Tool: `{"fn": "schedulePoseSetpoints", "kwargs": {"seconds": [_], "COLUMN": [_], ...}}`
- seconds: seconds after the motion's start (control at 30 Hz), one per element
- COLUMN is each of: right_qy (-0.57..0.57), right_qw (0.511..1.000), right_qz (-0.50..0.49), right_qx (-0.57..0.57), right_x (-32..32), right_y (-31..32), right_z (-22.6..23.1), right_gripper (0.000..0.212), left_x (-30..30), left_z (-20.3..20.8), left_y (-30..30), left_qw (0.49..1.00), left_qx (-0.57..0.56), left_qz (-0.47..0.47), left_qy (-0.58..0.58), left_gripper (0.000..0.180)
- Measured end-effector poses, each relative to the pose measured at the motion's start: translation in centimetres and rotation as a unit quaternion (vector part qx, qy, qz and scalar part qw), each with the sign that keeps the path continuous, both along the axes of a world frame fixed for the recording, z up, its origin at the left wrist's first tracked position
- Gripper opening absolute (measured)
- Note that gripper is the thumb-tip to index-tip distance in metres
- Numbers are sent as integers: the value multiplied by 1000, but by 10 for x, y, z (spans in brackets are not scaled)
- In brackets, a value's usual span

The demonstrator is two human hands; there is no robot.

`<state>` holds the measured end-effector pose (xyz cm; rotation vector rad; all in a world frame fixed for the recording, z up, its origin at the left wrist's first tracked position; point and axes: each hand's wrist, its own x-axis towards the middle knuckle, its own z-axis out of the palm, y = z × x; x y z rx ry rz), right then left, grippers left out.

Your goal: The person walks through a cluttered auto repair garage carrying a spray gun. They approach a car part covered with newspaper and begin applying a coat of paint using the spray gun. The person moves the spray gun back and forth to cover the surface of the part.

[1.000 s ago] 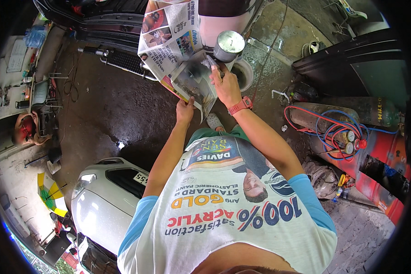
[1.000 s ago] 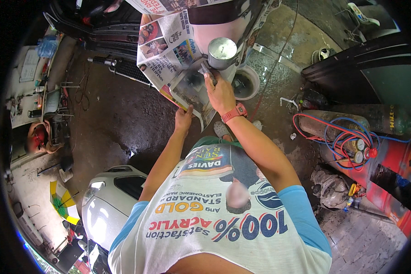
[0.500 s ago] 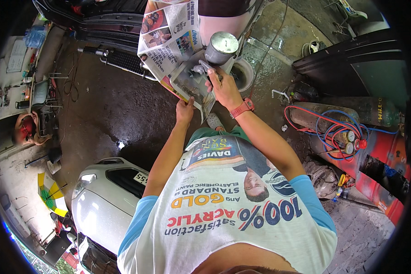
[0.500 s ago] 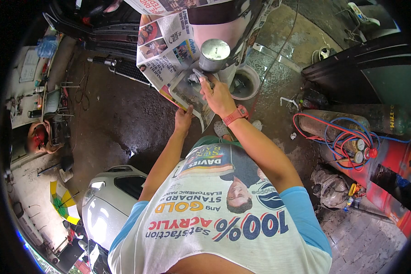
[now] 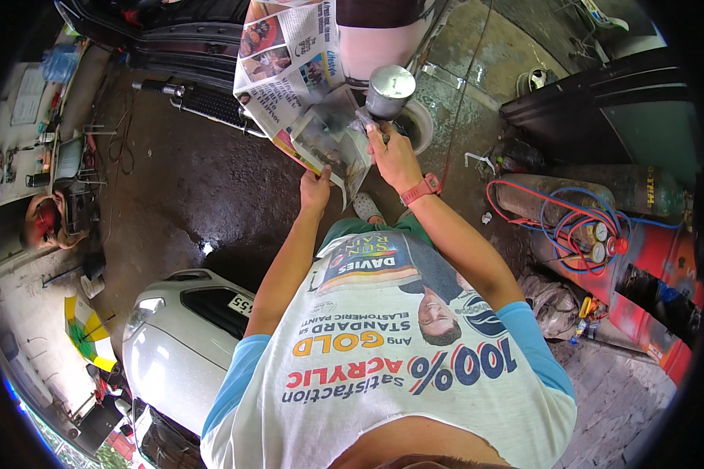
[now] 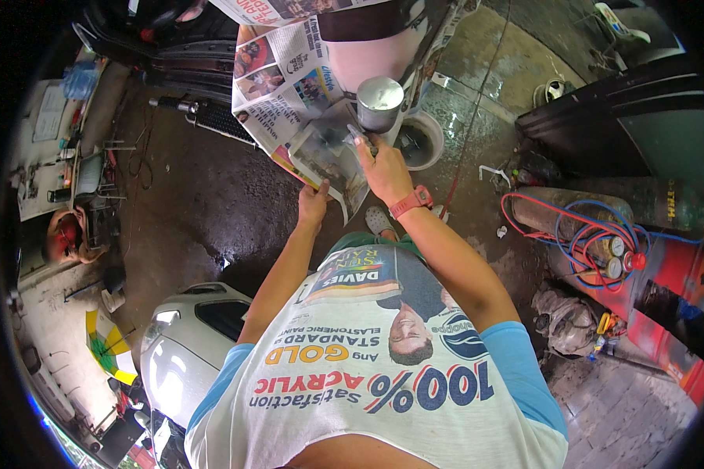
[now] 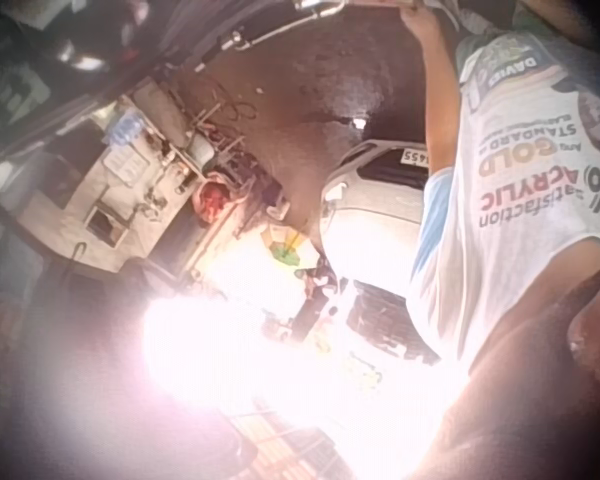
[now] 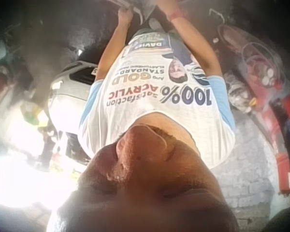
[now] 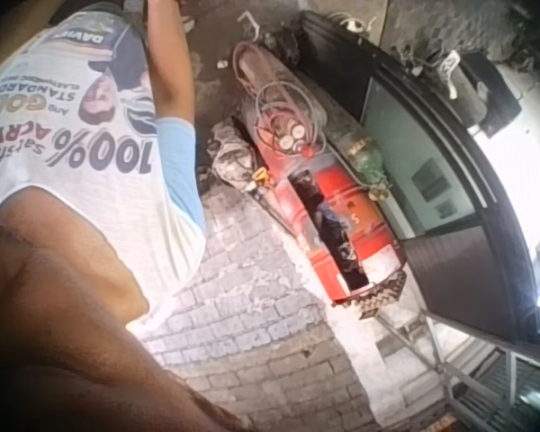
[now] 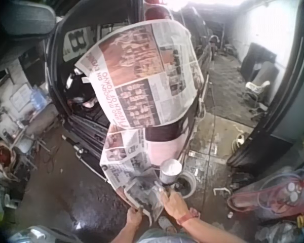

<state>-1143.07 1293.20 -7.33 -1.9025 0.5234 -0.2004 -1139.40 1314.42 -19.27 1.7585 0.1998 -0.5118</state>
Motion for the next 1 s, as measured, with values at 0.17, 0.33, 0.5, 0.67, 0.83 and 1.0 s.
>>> {"fn": "schedulePoseSetpoints", "kwargs": {"seconds": [0.17,0.33,0.5,0.67,0.83,1.0], "right_qy": [-3,10,34,24,23,42], "right_qw": [999,996,988,995,999,998], "right_qz": [32,73,89,52,4,-20], "right_qx": [20,54,118,79,41,34], "right_x": [-6,-13,-18,-13,-2,4], "right_y": [9,12,11,3,-5,-12], "right_z": [15,23,36,4,-8,-9], "right_gripper": [49,50,51,49,50,53], "left_x": [1,0,1,1,0,3], "left_z": [6,6,11,12,7,7], "left_y": [1,1,1,1,2,5], "left_qw": [999,1000,999,999,1000,998], "left_qx": [25,14,26,27,29,43], "left_qz": [-20,-11,-21,-20,-9,-34], "left_qy": [16,16,17,17,-3,23], "left_gripper": [30,31,33,31,31,34]}}
